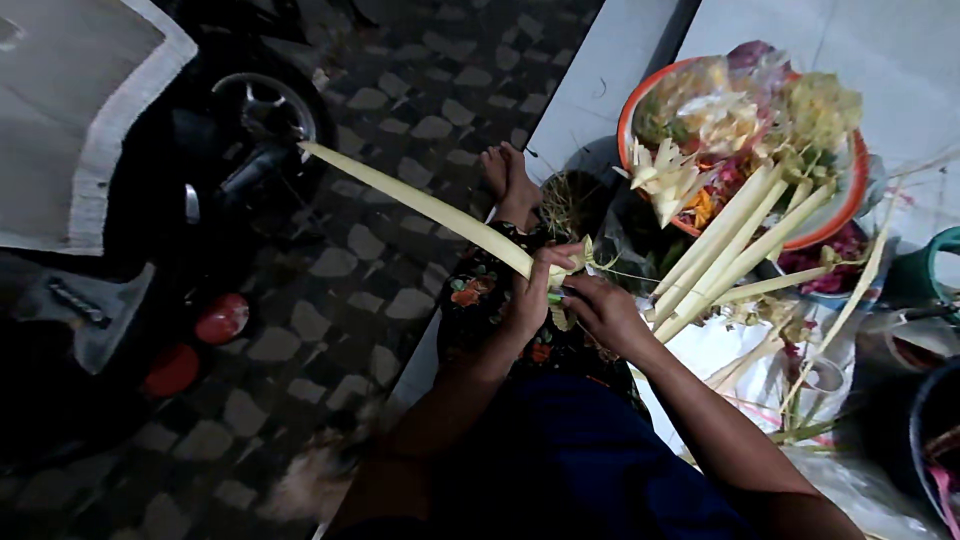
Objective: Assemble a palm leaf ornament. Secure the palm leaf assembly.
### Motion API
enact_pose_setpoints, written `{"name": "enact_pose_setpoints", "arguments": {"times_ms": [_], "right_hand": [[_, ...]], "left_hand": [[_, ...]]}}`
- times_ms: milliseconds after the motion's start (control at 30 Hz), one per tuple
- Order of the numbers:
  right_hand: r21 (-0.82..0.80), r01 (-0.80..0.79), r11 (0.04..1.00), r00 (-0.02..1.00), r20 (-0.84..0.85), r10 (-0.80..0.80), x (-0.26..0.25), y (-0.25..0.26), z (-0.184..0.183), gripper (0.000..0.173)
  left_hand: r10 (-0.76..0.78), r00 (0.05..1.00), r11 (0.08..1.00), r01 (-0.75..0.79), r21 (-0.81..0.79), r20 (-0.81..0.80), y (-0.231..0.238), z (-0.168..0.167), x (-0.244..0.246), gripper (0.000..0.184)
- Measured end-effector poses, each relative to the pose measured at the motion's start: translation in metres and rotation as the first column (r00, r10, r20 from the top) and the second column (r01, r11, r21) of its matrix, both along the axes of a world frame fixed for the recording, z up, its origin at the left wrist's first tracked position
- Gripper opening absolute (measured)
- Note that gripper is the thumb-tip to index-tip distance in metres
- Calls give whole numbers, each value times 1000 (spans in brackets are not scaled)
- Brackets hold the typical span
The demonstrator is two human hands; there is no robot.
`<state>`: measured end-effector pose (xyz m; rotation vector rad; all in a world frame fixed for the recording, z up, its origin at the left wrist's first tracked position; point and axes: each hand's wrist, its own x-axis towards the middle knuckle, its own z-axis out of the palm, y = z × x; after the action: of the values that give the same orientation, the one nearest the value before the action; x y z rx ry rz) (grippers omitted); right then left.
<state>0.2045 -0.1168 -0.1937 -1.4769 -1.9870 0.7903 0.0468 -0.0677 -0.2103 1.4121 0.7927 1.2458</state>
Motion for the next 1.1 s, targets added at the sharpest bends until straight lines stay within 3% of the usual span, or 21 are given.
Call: {"name": "enact_pose_setpoints", "arguments": {"times_ms": [133, 200, 333, 500, 600, 733, 933, 1100], "right_hand": [[137, 96, 986, 993, 56, -104, -12, 3, -28, 24], [105, 71, 992, 995, 63, -78, -12, 8, -33, 25], [-57, -62, 996, 998, 9, 63, 4, 12, -8, 34], [120, 40, 992, 989, 139, -57, 14, 15, 23, 55], [262, -16, 965, 955, 289, -63, 8, 28, 23, 49], [448, -102, 888, 910, 403, -99, -5, 32, 0, 18], [430, -117, 895, 875, 471, -112, 0, 32, -26, 17], [387, -128, 913, 865, 494, -88, 2, 25, -41, 18]], "left_hand": [[23, 999, 999, -25, -34, -41, 3, -16, 4, 59], [-3, 999, 995, -2, -102, -50, 8, -19, -1, 59], [-113, 993, 942, 117, -313, 32, 21, -24, -25, 62], [-284, 958, 898, 253, -359, -36, 35, -21, -48, 69], [-348, 937, 832, 324, -450, 31, 29, -5, -39, 71], [-255, 933, 737, 358, -573, 255, 23, -6, -27, 70], [-169, 931, 559, 361, -747, 323, -1, -29, -28, 65], [164, 967, 570, 68, -819, 195, -22, -50, -38, 41]]}}
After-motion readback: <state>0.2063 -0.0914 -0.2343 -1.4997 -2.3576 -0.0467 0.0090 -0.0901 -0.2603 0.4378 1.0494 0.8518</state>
